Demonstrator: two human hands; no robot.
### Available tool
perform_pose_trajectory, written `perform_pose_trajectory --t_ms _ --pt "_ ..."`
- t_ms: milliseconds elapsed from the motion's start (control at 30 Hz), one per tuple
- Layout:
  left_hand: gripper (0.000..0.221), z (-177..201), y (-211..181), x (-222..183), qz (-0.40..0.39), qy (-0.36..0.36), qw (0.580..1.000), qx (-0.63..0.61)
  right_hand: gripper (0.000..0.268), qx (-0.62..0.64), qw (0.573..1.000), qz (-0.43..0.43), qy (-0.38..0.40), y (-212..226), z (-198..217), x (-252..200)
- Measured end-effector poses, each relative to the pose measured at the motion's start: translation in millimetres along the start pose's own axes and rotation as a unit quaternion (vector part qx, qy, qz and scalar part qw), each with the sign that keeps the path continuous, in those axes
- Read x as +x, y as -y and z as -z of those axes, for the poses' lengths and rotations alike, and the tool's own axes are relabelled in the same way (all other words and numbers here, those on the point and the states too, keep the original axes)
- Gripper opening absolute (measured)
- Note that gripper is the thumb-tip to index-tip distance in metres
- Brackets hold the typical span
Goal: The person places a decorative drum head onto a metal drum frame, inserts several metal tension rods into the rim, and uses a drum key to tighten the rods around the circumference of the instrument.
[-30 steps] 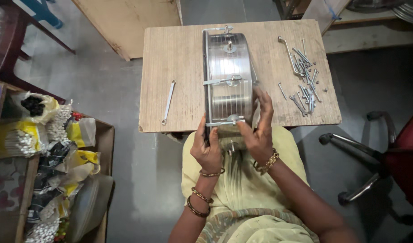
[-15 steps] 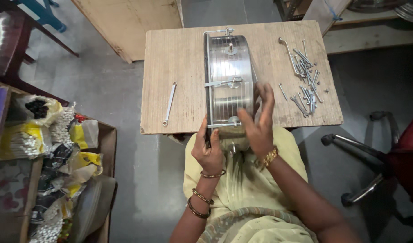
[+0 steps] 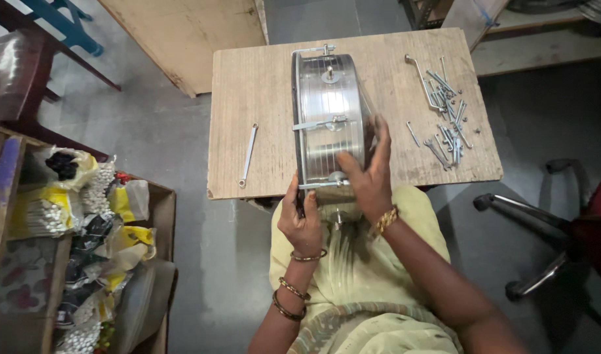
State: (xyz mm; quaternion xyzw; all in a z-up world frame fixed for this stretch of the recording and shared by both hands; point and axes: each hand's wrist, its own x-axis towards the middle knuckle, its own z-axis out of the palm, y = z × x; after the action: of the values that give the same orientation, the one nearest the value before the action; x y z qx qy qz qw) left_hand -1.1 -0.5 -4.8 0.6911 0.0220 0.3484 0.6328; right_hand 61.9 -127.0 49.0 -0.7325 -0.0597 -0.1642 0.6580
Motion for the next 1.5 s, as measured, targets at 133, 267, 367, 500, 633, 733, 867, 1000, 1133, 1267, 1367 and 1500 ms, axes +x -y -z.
perform_pose_trajectory --t_ms 133,267,367,500,633,733,867,1000,1133,1267,1367,1500 --pt "0.041 -2 4 0 -0.001 -0.006 1.0 -0.005 0.086 0.022 0.999 0.014 0.024 1 14 0" --pt "0.042 -2 8 -1 0.01 -0.003 1.0 -0.019 0.087 -0.025 0.994 0.099 0.042 8 18 -29" --pt "0.042 -1 6 -2 -0.003 0.003 1.0 -0.005 0.082 -0.033 0.997 0.059 0.025 14 11 -27" --pt "0.043 -1 6 -2 0.032 -0.005 0.999 -0.007 0.066 -0.014 0.999 0.039 -0.001 13 6 -7" --pt "0.042 0 8 -3 -0.009 -0.001 1.0 0.007 0.029 -0.046 0.984 0.162 0.052 13 26 -26" --pt "0.043 0 8 -4 -0.007 0.002 1.0 0.0 0.019 -0.152 0.958 0.232 0.069 8 31 -32" --pt "0.043 -1 6 -3 -0.005 -0.001 1.0 -0.005 0.012 -0.205 0.945 0.253 0.042 -1 27 -29" --pt "0.043 -1 5 0 -0.005 0.002 1.0 -0.006 0.014 -0.239 0.935 0.257 0.04 -4 28 -26" --pt "0.043 -1 2 0 -0.011 -0.007 0.999 0.039 0.016 -0.22 0.938 0.265 0.032 -8 27 -26" --pt "0.042 -1 1 1 -0.028 -0.008 0.998 0.053 0.018 -0.208 0.936 0.283 0.034 -15 26 -27" --pt "0.042 0 -1 0 -0.022 -0.005 0.999 0.049 0.018 -0.252 0.923 0.288 0.031 -16 27 -27" --pt "0.042 -2 0 0 0.02 -0.007 0.999 0.03 0.028 -0.181 0.937 0.297 0.04 -13 28 -25"
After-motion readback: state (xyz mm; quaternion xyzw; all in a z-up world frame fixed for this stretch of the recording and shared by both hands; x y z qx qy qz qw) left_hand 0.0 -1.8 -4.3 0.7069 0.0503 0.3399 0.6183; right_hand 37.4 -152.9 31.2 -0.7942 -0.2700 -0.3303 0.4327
